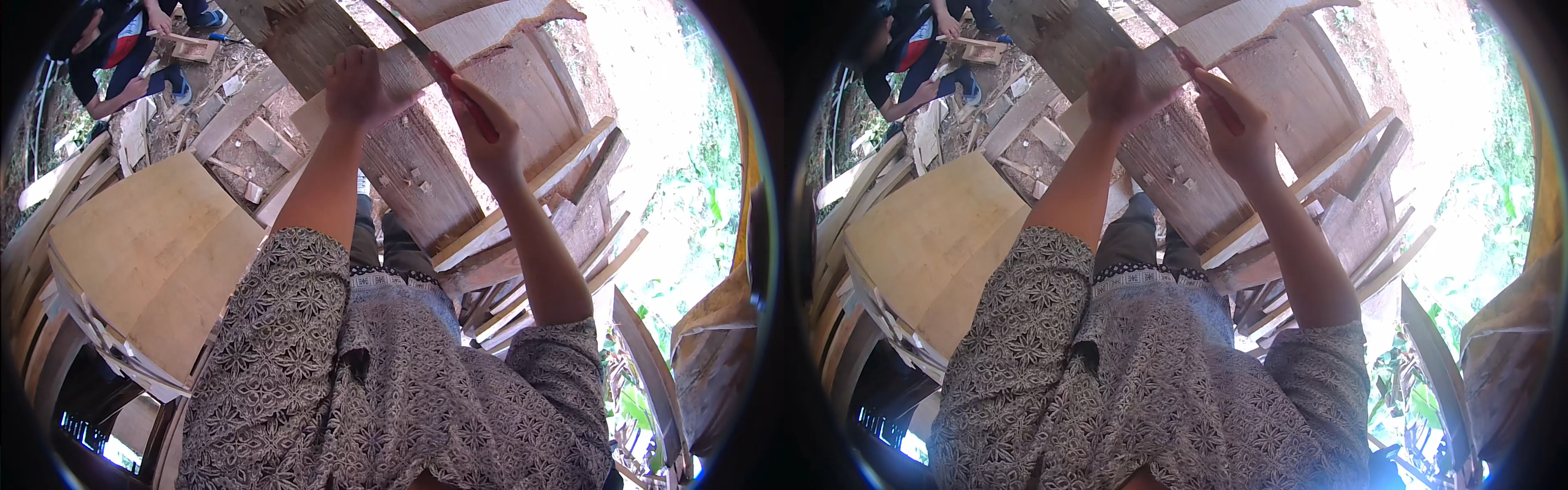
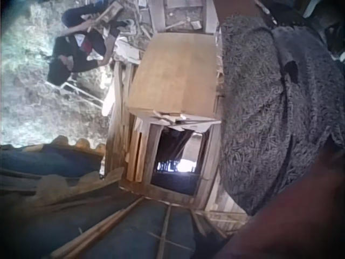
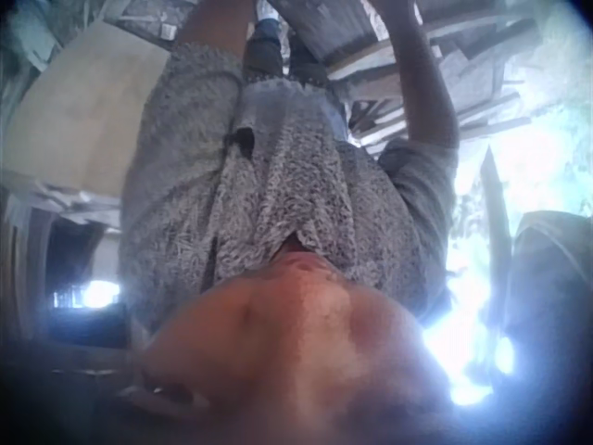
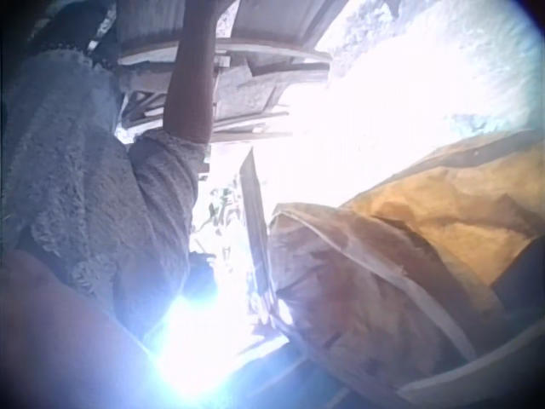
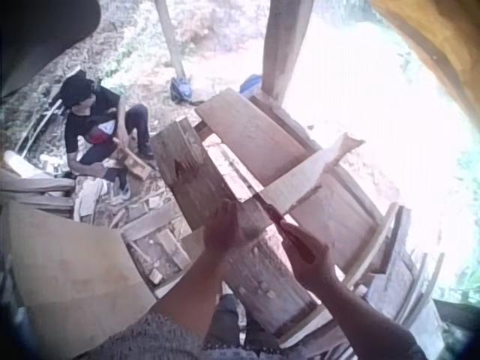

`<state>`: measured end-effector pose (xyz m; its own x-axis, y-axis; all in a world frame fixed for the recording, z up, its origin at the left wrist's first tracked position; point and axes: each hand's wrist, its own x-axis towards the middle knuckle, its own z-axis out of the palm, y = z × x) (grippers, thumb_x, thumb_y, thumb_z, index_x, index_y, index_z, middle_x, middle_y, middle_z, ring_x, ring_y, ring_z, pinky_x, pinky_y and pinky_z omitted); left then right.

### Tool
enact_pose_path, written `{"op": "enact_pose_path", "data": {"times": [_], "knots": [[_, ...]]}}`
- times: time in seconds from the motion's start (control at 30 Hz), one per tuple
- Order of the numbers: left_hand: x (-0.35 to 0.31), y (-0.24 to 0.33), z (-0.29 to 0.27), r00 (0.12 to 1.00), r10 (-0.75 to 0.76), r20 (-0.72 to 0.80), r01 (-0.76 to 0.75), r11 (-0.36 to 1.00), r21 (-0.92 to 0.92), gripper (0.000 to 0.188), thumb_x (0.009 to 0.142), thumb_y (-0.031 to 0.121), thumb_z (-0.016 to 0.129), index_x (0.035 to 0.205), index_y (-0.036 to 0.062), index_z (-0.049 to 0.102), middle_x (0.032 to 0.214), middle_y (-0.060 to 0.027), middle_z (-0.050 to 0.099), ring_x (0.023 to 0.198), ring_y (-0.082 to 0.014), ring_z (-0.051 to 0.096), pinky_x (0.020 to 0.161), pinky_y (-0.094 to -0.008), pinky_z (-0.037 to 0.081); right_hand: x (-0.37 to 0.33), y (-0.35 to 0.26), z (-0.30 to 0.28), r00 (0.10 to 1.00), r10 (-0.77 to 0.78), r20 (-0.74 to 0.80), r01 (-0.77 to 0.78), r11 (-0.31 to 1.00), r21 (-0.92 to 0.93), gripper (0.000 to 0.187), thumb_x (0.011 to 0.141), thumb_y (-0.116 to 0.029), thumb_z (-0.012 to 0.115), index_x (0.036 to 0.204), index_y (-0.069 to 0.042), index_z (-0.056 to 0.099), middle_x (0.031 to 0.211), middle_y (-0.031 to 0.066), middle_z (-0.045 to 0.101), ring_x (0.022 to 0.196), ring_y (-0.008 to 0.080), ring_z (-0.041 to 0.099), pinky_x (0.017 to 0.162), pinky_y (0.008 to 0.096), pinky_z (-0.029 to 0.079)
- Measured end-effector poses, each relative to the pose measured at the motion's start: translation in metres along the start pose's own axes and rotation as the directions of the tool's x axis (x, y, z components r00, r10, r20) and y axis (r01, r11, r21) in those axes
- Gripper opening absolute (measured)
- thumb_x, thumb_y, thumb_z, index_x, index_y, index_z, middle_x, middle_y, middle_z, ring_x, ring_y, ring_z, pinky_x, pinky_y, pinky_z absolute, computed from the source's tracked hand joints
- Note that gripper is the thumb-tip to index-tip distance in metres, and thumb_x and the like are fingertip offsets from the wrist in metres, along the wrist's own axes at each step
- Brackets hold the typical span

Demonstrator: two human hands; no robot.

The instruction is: The person uses a hand saw to cut a piece of wood that is clamped to a wooden workbench. They hold the wood steady with their left hand while sawing with their right hand. The person pauses briefly to inspect the cut before continuing to saw through the wood.

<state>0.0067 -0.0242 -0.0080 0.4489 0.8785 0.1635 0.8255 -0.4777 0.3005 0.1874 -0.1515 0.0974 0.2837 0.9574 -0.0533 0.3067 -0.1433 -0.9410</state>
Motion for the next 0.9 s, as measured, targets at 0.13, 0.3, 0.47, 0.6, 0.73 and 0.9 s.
{"op": "enact_pose_path", "data": {"times": [0.13, 0.3, 0.47, 0.6, 0.73, 0.9], "knots": [[0.001, 0.002, 0.006, 1.000, 0.024, -0.015, -0.024, 1.000, -0.006, 0.088, 0.069, 0.076, 0.078, 0.120, 0.0083, 0.054, 0.126, -0.0164, 0.056, 0.121, -0.0350, 0.054, 0.100, -0.0534, 0.042, -0.048, -0.053, -0.052, 0.993, 0.110, 0.045, -0.105, 0.988, -0.111, 0.037, 0.099, -0.006, 0.068, 0.136, -0.009, 0.067, 0.127, 0.0100, 0.073, 0.115, 0.0148, 0.069, 0.098, 0.0289, 0.053], [0.000, -0.008, 0.003, 0.995, 0.042, -0.088, -0.047, 0.997, -0.055, 0.084, 0.068, 0.071, 0.080, 0.119, 0.0095, 0.054, 0.119, -0.0158, 0.057, 0.115, -0.0364, 0.057, 0.099, -0.0539, 0.045, -0.085, -0.130, -0.106, 0.961, 0.182, 0.210, -0.148, 0.974, -0.169, 0.047, 0.099, 0.007, 0.057, 0.145, -0.003, 0.056, 0.139, 0.0143, 0.066, 0.132, 0.0232, 0.061, 0.110, 0.0334, 0.047], [0.000, -0.009, 0.006, 0.991, 0.073, -0.112, -0.081, 0.994, -0.068, 0.088, 0.068, 0.076, 0.078, 0.118, 0.0083, 0.051, 0.120, -0.0151, 0.055, 0.116, -0.0358, 0.055, 0.097, -0.0530, 0.043, -0.073, -0.176, -0.114, 0.940, 0.142, 0.310, -0.090, 0.980, -0.179, 0.054, 0.097, 0.015, 0.046, 0.149, 0.001, 0.049, 0.151, 0.0182, 0.056, 0.144, 0.0292, 0.050, 0.119, 0.0366, 0.039], [0.001, -0.012, 0.004, 0.994, 0.061, -0.094, -0.071, 0.992, -0.109, 0.089, 0.065, 0.075, 0.080, 0.115, 0.0085, 0.051, 0.115, -0.0129, 0.055, 0.111, -0.0328, 0.055, 0.092, -0.0507, 0.042, -0.036, -0.176, -0.091, 0.934, 0.112, 0.340, -0.060, 0.986, -0.158, 0.051, 0.099, 0.012, 0.046, 0.148, 0.001, 0.050, 0.150, 0.0179, 0.056, 0.142, 0.0282, 0.051, 0.120, 0.0362, 0.039], [0.005, -0.008, -0.003, 0.984, 0.058, -0.170, -0.083, 0.986, -0.142, 0.087, 0.060, 0.071, 0.084, 0.112, 0.0099, 0.053, 0.110, -0.0097, 0.057, 0.107, -0.0299, 0.056, 0.087, -0.0490, 0.042, 0.048, -0.090, -0.001, 0.971, 0.140, 0.196, -0.139, 0.990, -0.020, 0.041, 0.099, 0.002, 0.055, 0.139, -0.003, 0.063, 0.136, 0.0133, 0.069, 0.127, 0.0204, 0.065, 0.107, 0.0324, 0.051], [0.009, -0.005, -0.008, 0.996, 0.018, -0.087, -0.030, 0.989, -0.142, 0.085, 0.057, 0.069, 0.086, 0.111, 0.0103, 0.056, 0.111, -0.0087, 0.058, 0.105, -0.0288, 0.057, 0.086, -0.0472, 0.041, 0.138, -0.022, 0.082, 0.999, 0.036, 0.018, -0.029, 0.958, -0.285, 0.031, 0.092, -0.012, 0.064, 0.120, -0.012, 0.077, 0.109, 0.0159, 0.077, 0.099, 0.0291, 0.075, 0.088, 0.0353, 0.057]]}}
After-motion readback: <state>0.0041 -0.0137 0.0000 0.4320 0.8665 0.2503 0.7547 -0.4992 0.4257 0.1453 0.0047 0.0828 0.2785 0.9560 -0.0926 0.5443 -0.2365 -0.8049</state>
